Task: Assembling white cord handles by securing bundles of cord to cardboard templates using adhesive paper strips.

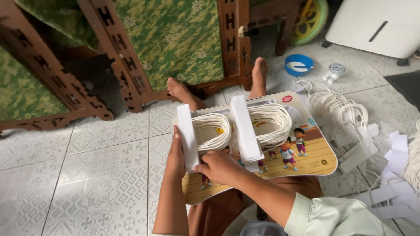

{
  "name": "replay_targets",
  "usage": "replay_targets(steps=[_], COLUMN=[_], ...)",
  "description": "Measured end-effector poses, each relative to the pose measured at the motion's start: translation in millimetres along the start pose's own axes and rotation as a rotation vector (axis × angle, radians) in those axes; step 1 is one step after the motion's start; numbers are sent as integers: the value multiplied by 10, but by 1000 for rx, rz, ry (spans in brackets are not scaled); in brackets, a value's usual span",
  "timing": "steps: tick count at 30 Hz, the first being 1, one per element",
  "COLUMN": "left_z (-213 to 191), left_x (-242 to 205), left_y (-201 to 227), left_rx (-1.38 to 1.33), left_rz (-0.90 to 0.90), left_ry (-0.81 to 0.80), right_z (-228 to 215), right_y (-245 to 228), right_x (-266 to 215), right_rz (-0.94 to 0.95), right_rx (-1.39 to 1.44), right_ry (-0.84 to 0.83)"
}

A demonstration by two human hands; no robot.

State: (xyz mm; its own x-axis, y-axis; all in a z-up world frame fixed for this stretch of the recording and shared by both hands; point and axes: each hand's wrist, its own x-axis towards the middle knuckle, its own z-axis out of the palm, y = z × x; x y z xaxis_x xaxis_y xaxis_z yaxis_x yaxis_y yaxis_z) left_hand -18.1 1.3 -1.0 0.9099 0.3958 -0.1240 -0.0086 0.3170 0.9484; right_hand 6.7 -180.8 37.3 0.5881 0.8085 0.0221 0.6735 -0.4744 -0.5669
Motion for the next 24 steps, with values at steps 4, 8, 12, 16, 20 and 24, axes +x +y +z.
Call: replay_targets(steps=[4, 8, 12, 16, 20, 24], left_z=[-161, 294, 834, 1766, 2728, 3647], left_x=[36, -132, -536, -730, -1016, -1157], left_y=[3, 605, 644, 509, 216, -494], left_rx=[14, 131, 164, 153, 157, -8], left_rz=[-73, -46, 732, 763, 580, 343], left_ry=[7, 220, 137, 11, -307, -515], right_z=[-7, -331, -788, -1374, -1579, -1581], right_y=[28, -212, -237, 203, 1128, 2039], right_x=[-25, -279, -746, -1449, -2226, -2961], right_rz=[10, -22, -219, -89, 119, 517], right_rx=[-17, 144, 373, 538, 602, 879], right_ry=[63, 73, 232, 300, 585, 897])
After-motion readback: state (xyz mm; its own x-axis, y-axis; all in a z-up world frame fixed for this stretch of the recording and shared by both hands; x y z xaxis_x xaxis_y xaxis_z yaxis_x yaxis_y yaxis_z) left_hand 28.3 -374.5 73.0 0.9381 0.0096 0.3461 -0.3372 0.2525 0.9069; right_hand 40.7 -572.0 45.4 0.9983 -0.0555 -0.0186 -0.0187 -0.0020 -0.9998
